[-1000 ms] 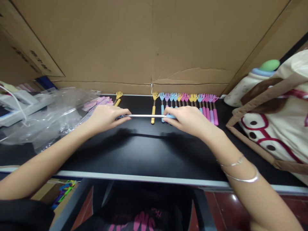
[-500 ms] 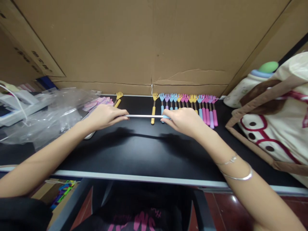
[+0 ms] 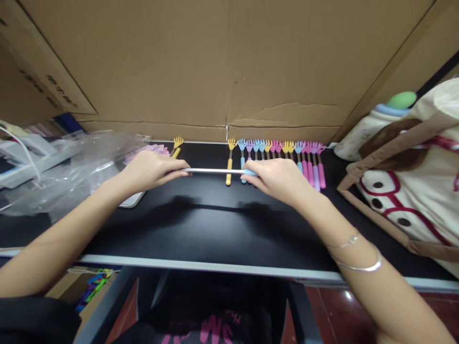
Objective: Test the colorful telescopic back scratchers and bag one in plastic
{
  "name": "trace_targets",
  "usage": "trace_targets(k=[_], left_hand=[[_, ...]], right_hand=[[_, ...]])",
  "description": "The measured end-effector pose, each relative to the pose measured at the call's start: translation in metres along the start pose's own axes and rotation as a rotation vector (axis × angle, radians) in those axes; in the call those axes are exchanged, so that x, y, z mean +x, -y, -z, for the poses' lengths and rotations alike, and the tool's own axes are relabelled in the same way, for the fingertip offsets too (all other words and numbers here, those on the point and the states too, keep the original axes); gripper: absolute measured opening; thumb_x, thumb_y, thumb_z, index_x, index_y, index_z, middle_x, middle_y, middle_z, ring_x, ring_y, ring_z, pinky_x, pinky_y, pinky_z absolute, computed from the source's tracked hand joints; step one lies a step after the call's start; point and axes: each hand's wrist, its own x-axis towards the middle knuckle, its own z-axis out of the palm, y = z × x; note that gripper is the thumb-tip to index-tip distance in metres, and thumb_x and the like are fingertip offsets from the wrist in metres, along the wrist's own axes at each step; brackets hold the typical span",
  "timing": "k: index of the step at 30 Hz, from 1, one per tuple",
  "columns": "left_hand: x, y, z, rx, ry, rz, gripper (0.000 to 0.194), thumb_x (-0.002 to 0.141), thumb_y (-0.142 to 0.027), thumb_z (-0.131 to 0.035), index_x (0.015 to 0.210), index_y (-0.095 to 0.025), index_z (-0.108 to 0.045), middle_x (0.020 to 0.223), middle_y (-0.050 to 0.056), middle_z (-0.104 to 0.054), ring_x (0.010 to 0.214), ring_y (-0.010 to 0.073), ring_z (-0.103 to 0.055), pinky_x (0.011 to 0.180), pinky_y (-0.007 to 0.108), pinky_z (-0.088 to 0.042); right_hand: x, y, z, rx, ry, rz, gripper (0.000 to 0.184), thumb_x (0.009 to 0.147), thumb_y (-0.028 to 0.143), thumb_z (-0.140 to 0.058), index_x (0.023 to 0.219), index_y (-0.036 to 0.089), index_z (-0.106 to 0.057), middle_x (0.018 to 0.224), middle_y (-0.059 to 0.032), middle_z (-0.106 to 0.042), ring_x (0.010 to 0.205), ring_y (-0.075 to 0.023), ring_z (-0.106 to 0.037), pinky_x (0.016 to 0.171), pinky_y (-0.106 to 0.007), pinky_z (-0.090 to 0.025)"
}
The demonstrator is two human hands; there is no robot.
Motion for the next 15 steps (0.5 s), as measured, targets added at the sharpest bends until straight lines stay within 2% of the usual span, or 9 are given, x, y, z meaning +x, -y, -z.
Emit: trace_targets(k=[5,9,15], left_hand=[[0.001,-0.002,0.000,0.016,-0.017,-0.014,0.044,0.100,-0.046,-0.030,0.092,-0.022,-0.066,0.073,0.000,-0.070,0.065,0.0142,-0.066,0.051,0.024,-0.030],[0.001,-0.001,-0.007,0.008,-0.002,-0.024,0.040,0.100,-0.044,-0.033,0.089,-0.021,-0.065,0.073,-0.001,-0.070,0.065,0.0140,-0.066,0.051,0.024,-0.031],[0.001,-0.004,-0.008,0.020,0.021,-0.048,0.037,0.099,-0.042,-0.035,0.087,-0.021,-0.064,0.072,-0.001,-0.069,0.063,0.0139,-0.064,0.051,0.024,-0.030]], right_hand=[[0.003,-0.007,0.004,0.118,0.125,-0.018,0.034,0.094,0.047,-0.038,0.089,0.023,-0.062,0.065,-0.0008,-0.066,0.055,-0.0153,-0.057,0.050,-0.023,-0.028],[0.006,-0.011,-0.007,0.162,0.223,0.012,0.031,0.094,0.044,-0.038,0.090,0.024,-0.060,0.065,-0.0001,-0.064,0.055,-0.0151,-0.057,0.052,-0.023,-0.030],[-0.006,-0.010,-0.022,0.087,0.147,0.080,0.037,0.096,0.044,-0.033,0.082,0.022,-0.060,0.059,-0.0010,-0.062,0.050,-0.0143,-0.054,0.051,-0.024,-0.027]])
